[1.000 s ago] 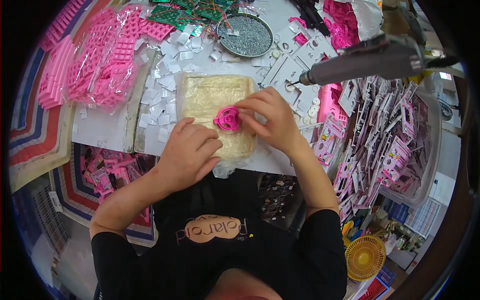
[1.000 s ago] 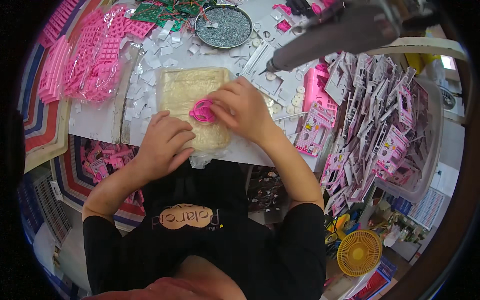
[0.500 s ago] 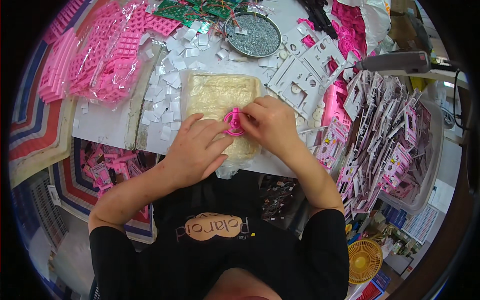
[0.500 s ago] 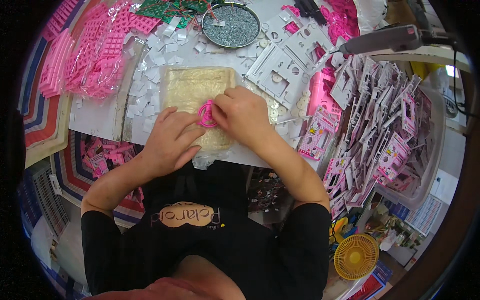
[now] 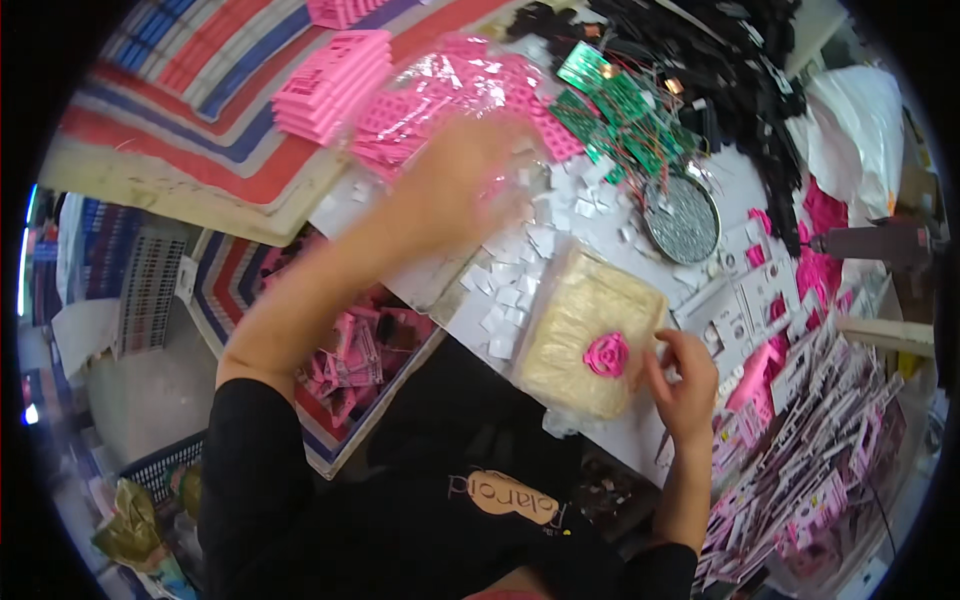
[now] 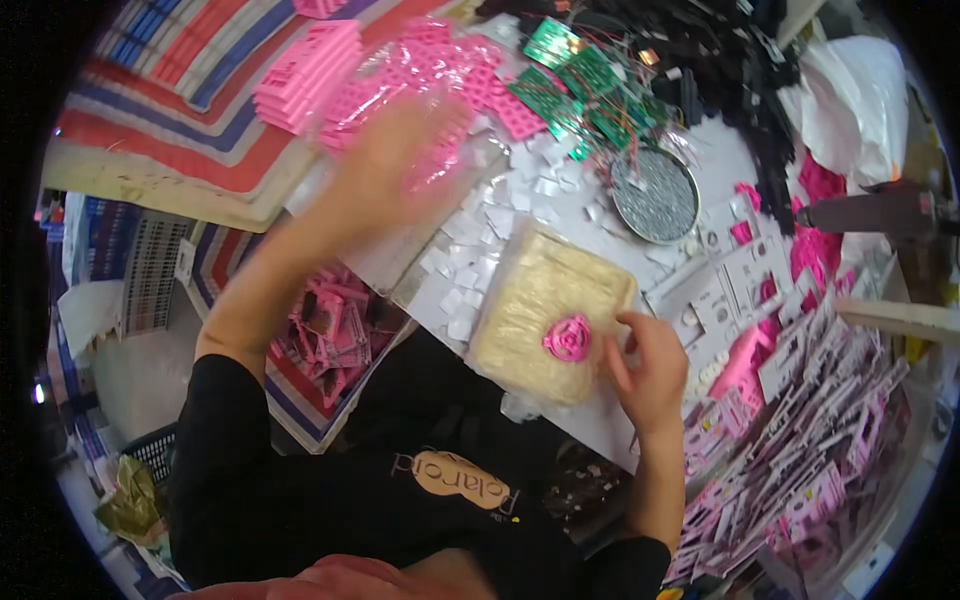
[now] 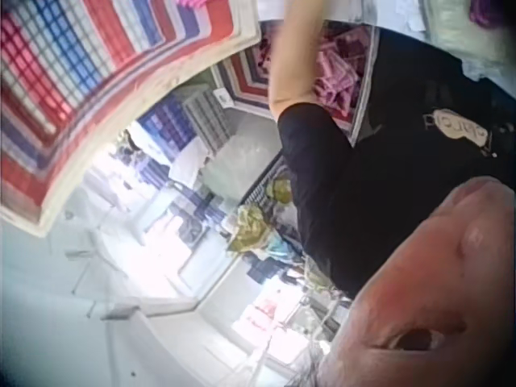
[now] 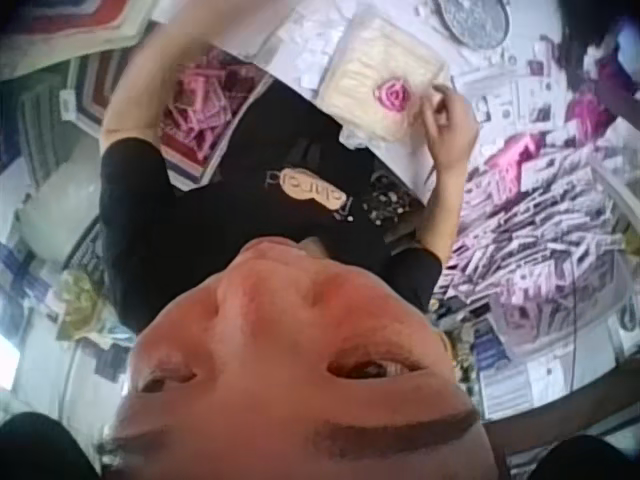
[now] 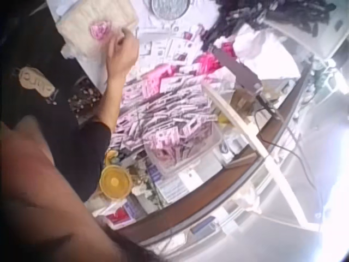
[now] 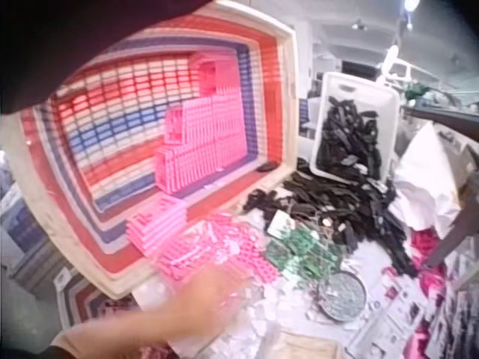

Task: Assembling pink toy cash registers by installing electronic components and backplates using an electric screwdriver.

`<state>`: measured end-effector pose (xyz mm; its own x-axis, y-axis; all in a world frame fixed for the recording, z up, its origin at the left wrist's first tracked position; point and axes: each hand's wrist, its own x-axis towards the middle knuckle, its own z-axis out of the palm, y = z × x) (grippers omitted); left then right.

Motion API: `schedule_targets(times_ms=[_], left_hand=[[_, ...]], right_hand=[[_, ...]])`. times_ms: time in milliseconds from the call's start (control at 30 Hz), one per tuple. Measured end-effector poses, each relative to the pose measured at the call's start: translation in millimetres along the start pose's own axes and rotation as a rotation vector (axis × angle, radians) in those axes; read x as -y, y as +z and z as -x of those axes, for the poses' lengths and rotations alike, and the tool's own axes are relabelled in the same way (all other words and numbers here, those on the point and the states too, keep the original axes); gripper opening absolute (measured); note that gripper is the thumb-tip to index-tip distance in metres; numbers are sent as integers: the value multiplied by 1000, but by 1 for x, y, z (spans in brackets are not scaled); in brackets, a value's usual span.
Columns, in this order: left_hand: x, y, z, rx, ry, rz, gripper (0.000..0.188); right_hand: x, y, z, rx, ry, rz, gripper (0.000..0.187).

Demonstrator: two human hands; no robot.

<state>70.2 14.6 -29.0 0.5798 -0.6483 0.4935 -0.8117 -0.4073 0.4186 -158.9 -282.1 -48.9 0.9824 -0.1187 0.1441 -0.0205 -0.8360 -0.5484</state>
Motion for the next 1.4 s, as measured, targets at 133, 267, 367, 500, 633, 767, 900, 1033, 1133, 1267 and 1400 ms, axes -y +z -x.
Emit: schedule_targets(times_ms=[133, 267, 367, 500, 633, 767, 900, 1033, 1133, 1267, 1400], left_hand=[[215, -111, -45, -157, -464, -625, 109], [296, -160, -11, 443, -857, -187, 102], [313, -157, -10, 513, -788, -188, 92], [345, -152, -2, 348, -735, -204, 80], [309, -129, -13, 163, -754, -9, 68], [211, -133, 5, -45, -786, 452, 55], [117, -79, 4, -12, -764, 1060, 43], [23, -11, 16, 111, -798, 1466, 31], [-32, 25, 28, -17, -822, 1300, 28], [-55, 36, 46, 41, -996, 1287, 28], [-70, 40, 50, 82, -1068, 1379, 33]], right_hand=[[-7, -11, 12, -43, 27, -37, 22], [-12, -18, 21, -66, 32, -33, 20], [-19, -26, 30, -66, 35, 3, 17], [-27, -34, 43, -67, -6, -19, 15], [-32, -49, 61, -64, -2, 8, 13], [-55, -75, 76, -263, 208, 103, 14], [-105, -123, 73, -490, 589, 352, 39], [-162, -111, 39, -438, 563, 707, 45], [-157, -137, 39, -350, 768, 533, 39], [-173, -165, 67, -920, 590, -34, 29], [-156, -177, 74, -1324, 480, -1060, 25]])
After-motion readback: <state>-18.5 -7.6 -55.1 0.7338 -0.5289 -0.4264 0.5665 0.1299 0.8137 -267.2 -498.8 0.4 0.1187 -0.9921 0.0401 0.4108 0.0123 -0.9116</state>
